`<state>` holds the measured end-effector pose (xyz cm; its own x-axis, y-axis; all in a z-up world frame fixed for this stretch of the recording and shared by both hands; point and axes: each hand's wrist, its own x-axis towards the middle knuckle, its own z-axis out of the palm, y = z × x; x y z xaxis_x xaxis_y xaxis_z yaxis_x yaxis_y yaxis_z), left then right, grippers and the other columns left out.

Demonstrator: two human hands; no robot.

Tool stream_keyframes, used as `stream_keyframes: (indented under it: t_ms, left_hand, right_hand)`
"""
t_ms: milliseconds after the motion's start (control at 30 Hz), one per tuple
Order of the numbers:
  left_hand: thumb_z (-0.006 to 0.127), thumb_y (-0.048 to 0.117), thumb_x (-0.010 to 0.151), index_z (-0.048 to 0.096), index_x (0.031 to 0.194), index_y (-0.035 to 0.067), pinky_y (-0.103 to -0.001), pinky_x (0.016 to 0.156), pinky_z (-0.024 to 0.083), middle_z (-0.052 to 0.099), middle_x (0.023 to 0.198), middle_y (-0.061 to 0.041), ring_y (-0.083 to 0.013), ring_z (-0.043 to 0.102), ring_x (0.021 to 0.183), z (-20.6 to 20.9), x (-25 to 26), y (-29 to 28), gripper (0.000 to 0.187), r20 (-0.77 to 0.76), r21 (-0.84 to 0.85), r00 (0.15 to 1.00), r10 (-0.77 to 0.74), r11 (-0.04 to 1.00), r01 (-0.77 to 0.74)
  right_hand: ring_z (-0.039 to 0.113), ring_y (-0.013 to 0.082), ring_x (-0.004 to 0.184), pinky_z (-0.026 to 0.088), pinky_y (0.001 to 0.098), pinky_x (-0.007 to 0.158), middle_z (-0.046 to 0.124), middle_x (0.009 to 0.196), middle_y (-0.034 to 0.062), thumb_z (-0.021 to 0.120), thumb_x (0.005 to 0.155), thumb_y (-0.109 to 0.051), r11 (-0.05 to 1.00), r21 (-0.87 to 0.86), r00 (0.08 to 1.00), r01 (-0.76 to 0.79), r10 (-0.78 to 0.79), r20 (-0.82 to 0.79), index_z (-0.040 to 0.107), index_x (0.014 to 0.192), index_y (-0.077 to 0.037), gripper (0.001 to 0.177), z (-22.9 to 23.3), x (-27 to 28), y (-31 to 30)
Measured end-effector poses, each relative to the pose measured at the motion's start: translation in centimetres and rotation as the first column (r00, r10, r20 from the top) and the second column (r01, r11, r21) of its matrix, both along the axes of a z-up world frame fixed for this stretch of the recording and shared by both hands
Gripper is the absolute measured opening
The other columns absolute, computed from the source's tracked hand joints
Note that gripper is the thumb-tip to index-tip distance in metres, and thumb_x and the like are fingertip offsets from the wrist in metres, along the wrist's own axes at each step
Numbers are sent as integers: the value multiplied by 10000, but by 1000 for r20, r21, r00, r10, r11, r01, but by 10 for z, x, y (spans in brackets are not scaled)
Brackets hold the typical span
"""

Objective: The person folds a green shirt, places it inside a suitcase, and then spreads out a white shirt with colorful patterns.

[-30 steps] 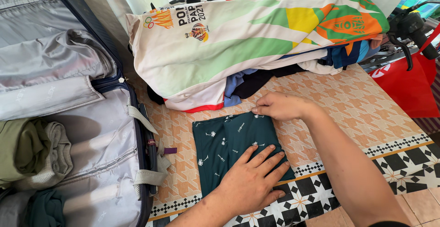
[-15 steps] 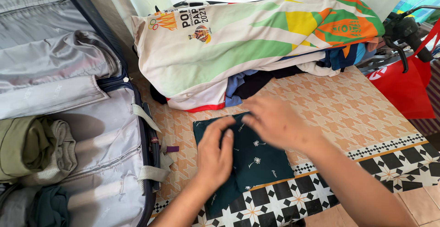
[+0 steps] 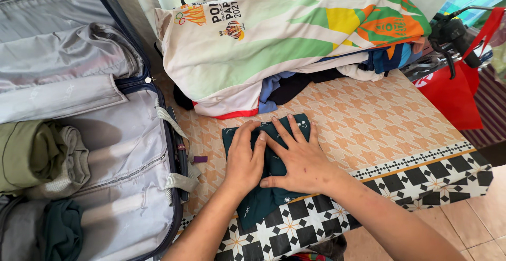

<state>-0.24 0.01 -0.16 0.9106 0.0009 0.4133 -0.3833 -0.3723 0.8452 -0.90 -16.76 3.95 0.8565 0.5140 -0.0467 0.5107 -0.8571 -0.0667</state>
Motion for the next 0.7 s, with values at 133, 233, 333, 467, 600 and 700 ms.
stream_keyframes:
  t_ms: [133,233,333,467,600,700]
  left_hand:
    - [577,174,1016,622,1261,5,-454,1065,446,595,1372,-231,-422,577,1272,-1,-3,1,302,59,20,998,-24,1000,23]
    - [573,164,1018,648,1232,17,-455,1061,448,613,1347,-211,-405,588,1260,0,-4,0,270,53,25,999,9,1000,-11]
    - [574,160,1015,649,1225,19,-449,1060,458,629,1320,-195,-391,603,1243,-1,-4,0,264,52,5,999,9,1000,-9]
    - [585,168,1011,631,1234,11,-449,1046,466,627,1311,-198,-401,600,1232,1,-1,3,276,31,11,999,20,1000,-20]
    - [595,177,998,618,1256,14,-454,1028,468,620,1309,-205,-409,596,1217,3,2,6,306,-24,38,1000,18,999,-17]
    - [598,175,999,619,1258,17,-458,1032,466,618,1313,-205,-410,592,1222,1,2,7,303,-29,53,999,20,998,-18]
  right_hand:
    - [93,535,1503,64,793,1084,187,1649,266,668,749,-762,990,131,998,-46,40,54,363,1574,-79,1113,-8,-3,-14]
    - [317,444,1491,260,571,1231,367,1575,225,631,914,-511,927,376,985,-11,-55,166,505,1440,-28,725,-16,-12,-17]
    - [393,395,1468,314,485,1237,484,1443,154,667,917,-395,947,319,981,24,-84,177,621,1297,-77,498,-21,-15,-13]
    - [243,471,1474,178,575,1180,348,1547,262,599,913,-528,978,201,979,-48,6,202,467,1468,-41,750,-17,-9,-11]
    - [140,482,1495,92,592,1181,228,1602,287,505,921,-656,995,88,987,-56,42,155,335,1548,-68,876,-15,-6,-13]
    - [139,490,1482,86,609,1167,229,1591,287,523,907,-671,995,83,989,-57,45,140,344,1538,-65,894,-13,-7,-13]
